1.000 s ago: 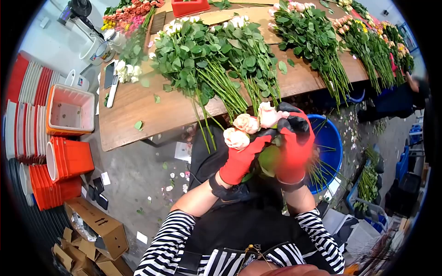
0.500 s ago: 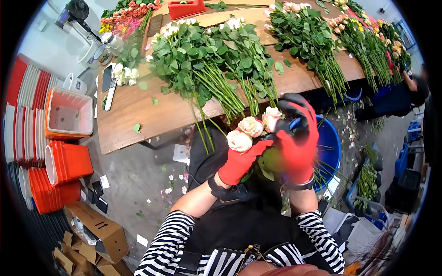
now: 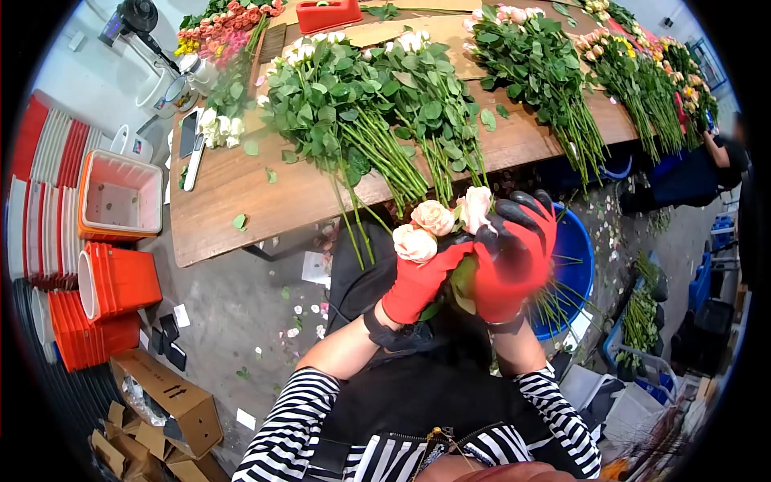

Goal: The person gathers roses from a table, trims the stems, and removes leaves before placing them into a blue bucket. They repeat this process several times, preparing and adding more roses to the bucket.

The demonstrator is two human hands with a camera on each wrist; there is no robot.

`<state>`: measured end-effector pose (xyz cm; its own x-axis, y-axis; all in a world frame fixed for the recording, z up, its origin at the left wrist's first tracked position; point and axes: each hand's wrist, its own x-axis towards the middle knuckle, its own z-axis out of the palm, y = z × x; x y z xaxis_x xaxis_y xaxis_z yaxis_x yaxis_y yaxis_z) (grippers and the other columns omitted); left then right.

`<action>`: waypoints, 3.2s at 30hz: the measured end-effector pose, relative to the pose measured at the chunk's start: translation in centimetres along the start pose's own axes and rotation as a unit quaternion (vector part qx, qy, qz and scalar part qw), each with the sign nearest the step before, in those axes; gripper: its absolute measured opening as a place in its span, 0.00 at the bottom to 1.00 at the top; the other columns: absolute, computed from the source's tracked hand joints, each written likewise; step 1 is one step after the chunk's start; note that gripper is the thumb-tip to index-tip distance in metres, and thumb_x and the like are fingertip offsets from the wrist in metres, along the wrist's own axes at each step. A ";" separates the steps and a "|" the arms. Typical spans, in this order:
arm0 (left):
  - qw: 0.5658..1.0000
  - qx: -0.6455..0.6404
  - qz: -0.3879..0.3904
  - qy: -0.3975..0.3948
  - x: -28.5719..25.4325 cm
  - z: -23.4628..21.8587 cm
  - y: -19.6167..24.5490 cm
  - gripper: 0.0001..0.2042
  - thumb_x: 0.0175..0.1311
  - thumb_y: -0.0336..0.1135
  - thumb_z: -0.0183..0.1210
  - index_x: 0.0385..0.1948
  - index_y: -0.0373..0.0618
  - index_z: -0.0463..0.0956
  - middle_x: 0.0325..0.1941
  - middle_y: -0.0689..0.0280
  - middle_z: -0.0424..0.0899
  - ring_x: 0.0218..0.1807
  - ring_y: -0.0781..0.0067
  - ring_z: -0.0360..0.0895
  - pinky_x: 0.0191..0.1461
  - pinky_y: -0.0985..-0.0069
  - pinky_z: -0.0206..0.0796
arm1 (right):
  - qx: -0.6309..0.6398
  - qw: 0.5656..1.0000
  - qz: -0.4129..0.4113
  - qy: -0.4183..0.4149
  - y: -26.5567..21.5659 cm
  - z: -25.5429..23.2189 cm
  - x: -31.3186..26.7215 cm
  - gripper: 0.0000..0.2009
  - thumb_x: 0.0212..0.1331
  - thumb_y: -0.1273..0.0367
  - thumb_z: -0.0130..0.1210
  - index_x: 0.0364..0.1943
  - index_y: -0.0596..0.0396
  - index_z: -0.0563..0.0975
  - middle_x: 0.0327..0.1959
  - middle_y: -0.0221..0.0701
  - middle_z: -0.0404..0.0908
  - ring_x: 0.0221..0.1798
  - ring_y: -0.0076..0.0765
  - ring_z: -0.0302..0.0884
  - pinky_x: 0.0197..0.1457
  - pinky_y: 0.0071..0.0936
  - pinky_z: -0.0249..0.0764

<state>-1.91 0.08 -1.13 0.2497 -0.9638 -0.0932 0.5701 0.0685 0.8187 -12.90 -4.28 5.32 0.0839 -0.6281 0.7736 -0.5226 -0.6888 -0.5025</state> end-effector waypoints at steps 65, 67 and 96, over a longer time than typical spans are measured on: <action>0.970 0.175 0.163 -0.043 3.3 -5.8 -6.3 0.15 0.52 0.21 0.60 0.43 0.42 0.74 0.32 0.75 0.74 0.30 0.84 0.69 0.28 0.83 0.62 | 0.372 0.864 0.339 -0.012 7.9 -1.1 -1.7 0.14 0.56 0.79 0.49 0.47 0.62 0.75 0.50 0.37 0.76 0.50 0.33 0.73 0.56 0.28 0.67; 0.967 0.193 0.159 -0.046 2.9 -5.9 -5.7 0.16 0.54 0.22 0.60 0.46 0.42 0.73 0.35 0.74 0.74 0.34 0.84 0.71 0.31 0.83 0.63 | 0.330 0.881 0.338 0.025 6.2 -1.9 0.4 0.14 0.53 0.80 0.49 0.46 0.62 0.75 0.50 0.36 0.76 0.52 0.34 0.72 0.58 0.28 0.66; 0.997 -0.067 -0.022 0.033 0.9 -1.1 1.2 0.12 0.57 0.24 0.60 0.44 0.40 0.79 0.39 0.69 0.83 0.35 0.83 0.77 0.39 0.83 0.69 | 0.113 0.970 0.212 -0.035 2.1 -1.5 0.7 0.19 0.52 0.80 0.52 0.51 0.64 0.72 0.52 0.38 0.74 0.58 0.37 0.69 0.65 0.32 0.60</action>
<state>-0.11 -0.42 -0.84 0.2712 -0.9477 -0.1682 0.6803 0.0651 0.7301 -15.21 -5.66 5.40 -0.0355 -0.8900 0.4545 -0.3239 -0.4200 -0.8477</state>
